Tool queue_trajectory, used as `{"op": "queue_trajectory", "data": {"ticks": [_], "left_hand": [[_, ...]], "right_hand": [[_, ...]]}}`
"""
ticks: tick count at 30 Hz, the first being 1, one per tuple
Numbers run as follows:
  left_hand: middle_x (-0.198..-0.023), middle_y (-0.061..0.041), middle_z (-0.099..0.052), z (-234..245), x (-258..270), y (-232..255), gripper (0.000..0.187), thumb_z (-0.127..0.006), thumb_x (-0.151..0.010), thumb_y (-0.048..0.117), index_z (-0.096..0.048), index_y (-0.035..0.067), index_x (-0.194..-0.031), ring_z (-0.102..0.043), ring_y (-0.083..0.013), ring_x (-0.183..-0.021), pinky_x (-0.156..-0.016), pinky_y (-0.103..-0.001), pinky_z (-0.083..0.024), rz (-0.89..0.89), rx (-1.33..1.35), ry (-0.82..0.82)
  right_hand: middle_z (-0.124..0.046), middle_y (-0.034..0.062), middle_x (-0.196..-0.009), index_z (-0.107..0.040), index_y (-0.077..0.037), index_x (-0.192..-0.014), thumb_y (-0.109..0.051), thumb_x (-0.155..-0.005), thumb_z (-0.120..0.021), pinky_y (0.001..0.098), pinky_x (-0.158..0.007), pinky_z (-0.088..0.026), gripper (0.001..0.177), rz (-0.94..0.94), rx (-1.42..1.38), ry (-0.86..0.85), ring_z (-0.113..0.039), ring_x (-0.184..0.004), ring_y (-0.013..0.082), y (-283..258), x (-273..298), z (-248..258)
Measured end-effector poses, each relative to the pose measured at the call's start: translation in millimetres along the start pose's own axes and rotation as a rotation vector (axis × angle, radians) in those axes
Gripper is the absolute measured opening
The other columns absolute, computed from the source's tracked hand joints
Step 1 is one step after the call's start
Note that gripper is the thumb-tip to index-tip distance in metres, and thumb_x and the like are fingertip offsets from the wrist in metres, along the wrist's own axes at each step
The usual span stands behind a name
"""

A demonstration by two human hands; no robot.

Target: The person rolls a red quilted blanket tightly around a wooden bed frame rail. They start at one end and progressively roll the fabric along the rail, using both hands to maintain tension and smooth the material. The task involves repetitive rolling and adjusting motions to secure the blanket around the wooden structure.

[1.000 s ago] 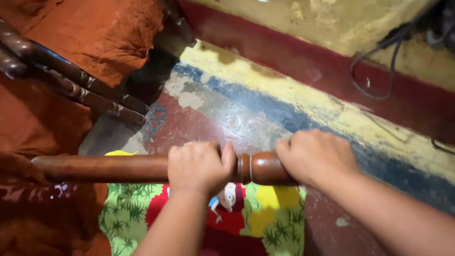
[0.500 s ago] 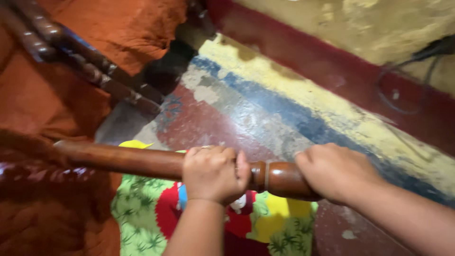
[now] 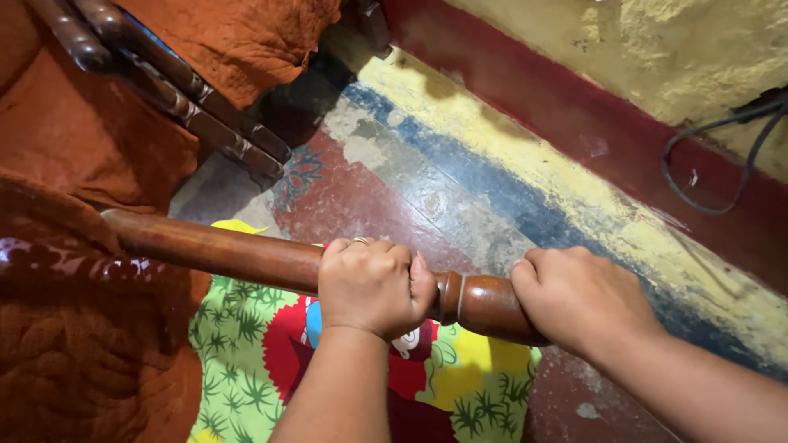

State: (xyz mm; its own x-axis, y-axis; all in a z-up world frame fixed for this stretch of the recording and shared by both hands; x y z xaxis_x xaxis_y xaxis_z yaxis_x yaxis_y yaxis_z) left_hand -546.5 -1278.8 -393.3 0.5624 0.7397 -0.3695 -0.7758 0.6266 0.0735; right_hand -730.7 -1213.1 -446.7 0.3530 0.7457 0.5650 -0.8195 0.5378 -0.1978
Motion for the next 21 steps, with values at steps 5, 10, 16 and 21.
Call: {"op": "queue_trajectory", "data": {"ticks": [5,10,16,21], "left_hand": [[-0.064,-0.007,-0.069,-1.8,0.0,-1.5,0.026,-0.061,-0.077,0.031,-0.068,0.014,-0.059,-0.066,-0.0288,-0.064,-0.069,-0.046,-0.047,0.014,-0.001,-0.001],[-0.064,-0.008,-0.069,-1.8,0.6,-2.4,0.027,-0.061,-0.078,0.031,-0.068,0.014,-0.058,-0.066,-0.0285,-0.064,-0.07,-0.045,-0.048,0.023,-0.014,0.005],[-0.064,-0.008,-0.068,0.7,1.6,-2.9,0.027,-0.062,-0.077,0.032,-0.069,0.014,-0.058,-0.066,-0.0289,-0.063,-0.069,-0.045,-0.048,0.021,-0.004,0.041],[-0.062,-0.008,-0.068,1.8,1.7,-3.8,0.027,-0.062,-0.076,0.033,-0.07,0.014,-0.058,-0.066,-0.0288,-0.063,-0.068,-0.046,-0.047,0.02,0.008,0.065]], "right_hand": [[-0.077,0.0176,-0.101,-0.08,-0.02,-0.104,-0.045,-0.092,-0.045,0.0509,-0.089,-0.058,0.045,-0.045,0.02,0.105,-0.074,-0.095,0.0388,1.1,5.1,7.8],[-0.077,0.0186,-0.099,-0.081,-0.018,-0.101,-0.045,-0.092,-0.046,0.0506,-0.089,-0.058,0.045,-0.056,0.038,0.136,-0.074,-0.094,0.0391,1.9,6.6,9.0],[-0.077,0.0162,-0.097,-0.081,-0.019,-0.099,-0.044,-0.093,-0.042,0.05,-0.087,-0.059,0.047,-0.033,0.079,0.108,-0.075,-0.091,0.0379,1.1,1.4,4.0],[-0.077,0.0145,-0.098,-0.082,-0.019,-0.095,-0.043,-0.092,-0.041,0.0507,-0.087,-0.057,0.047,-0.027,0.085,0.075,-0.073,-0.092,0.0373,0.7,-2.2,2.8]]}}
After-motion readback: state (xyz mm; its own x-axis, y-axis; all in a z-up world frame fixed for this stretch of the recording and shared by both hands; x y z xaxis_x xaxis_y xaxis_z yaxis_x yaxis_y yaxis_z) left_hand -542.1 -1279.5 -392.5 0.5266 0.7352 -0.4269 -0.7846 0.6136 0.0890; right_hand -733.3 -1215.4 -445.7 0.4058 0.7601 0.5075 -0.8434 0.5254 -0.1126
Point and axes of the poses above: each hand's wrist, its own x-axis away from the middle knuckle, its own z-axis out of the back of the hand, y = z × x, the point moved 10 cm from there along -x, towards the middle knuckle
